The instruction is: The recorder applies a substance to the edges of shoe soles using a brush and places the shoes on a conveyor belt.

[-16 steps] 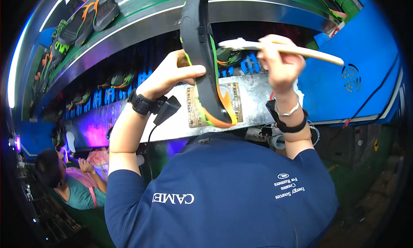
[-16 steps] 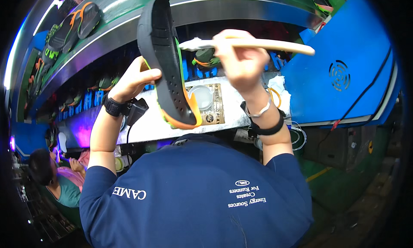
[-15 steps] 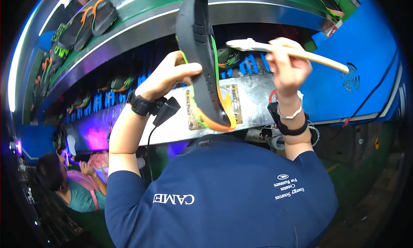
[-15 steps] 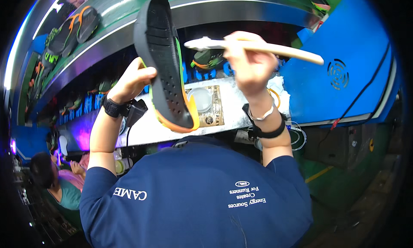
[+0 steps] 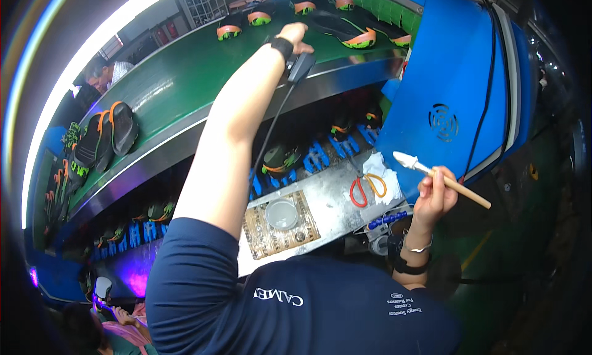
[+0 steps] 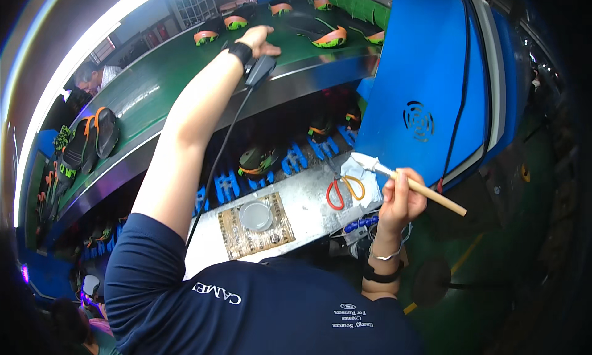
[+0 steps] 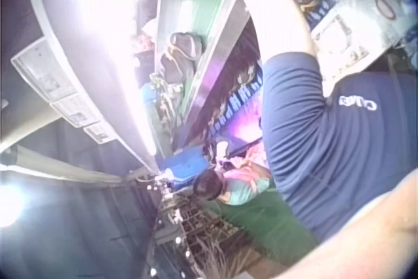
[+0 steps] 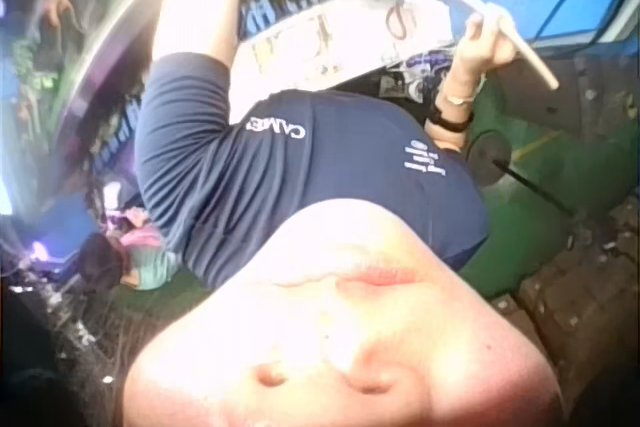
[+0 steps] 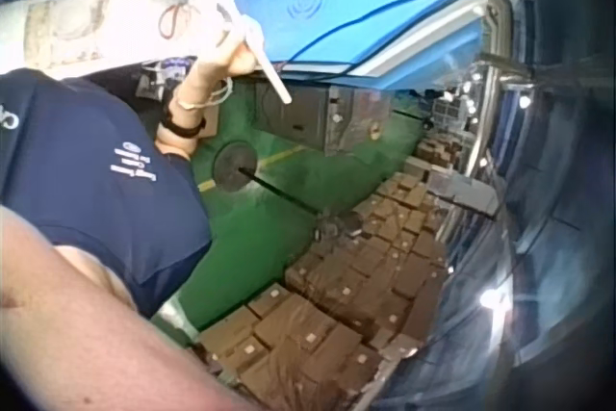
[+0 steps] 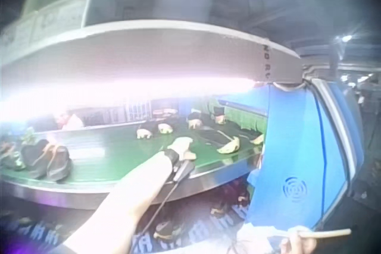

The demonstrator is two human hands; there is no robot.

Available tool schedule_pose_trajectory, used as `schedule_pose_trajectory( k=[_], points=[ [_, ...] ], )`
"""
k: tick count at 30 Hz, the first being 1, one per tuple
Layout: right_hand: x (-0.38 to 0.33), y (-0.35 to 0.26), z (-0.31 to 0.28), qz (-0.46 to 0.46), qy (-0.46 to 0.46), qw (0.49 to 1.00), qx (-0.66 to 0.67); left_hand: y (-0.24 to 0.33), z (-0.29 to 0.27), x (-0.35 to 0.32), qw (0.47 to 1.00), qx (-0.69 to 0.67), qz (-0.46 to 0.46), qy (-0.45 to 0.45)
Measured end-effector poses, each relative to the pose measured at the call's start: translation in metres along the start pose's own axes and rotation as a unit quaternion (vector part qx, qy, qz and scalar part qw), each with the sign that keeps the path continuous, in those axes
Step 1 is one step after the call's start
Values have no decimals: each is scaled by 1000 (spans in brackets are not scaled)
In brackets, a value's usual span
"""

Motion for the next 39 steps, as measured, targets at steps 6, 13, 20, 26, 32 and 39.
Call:
schedule_pose_trajectory(
  k=[6,13,20,26,32,39],
  points=[
    [3,33,10,74,-47,996,12,9,-90,-107,964,247,59,-75],
    [-5,68,77,135,-145,980,11,62,-258,-270,590,764,114,234],
    [-22,76,111,145,-192,971,16,64,-325,-299,603,737,-123,279],
    [-33,80,120,157,-201,967,11,65,-325,-338,657,676,71,326],
    [-43,82,129,162,-211,964,17,34,-320,-384,753,481,167,417],
    [-48,79,124,160,-206,965,-21,25,-310,-366,701,341,391,489]
  ],
)
Point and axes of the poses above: each hand's wrist, its own x-axis towards the middle knuckle, its own z-axis out of the palm, y = z × x, the point moved 2 cm from there along x, towards the middle knuckle, and after that the axes turned 13 degrees about z, right-handed, at the moved point
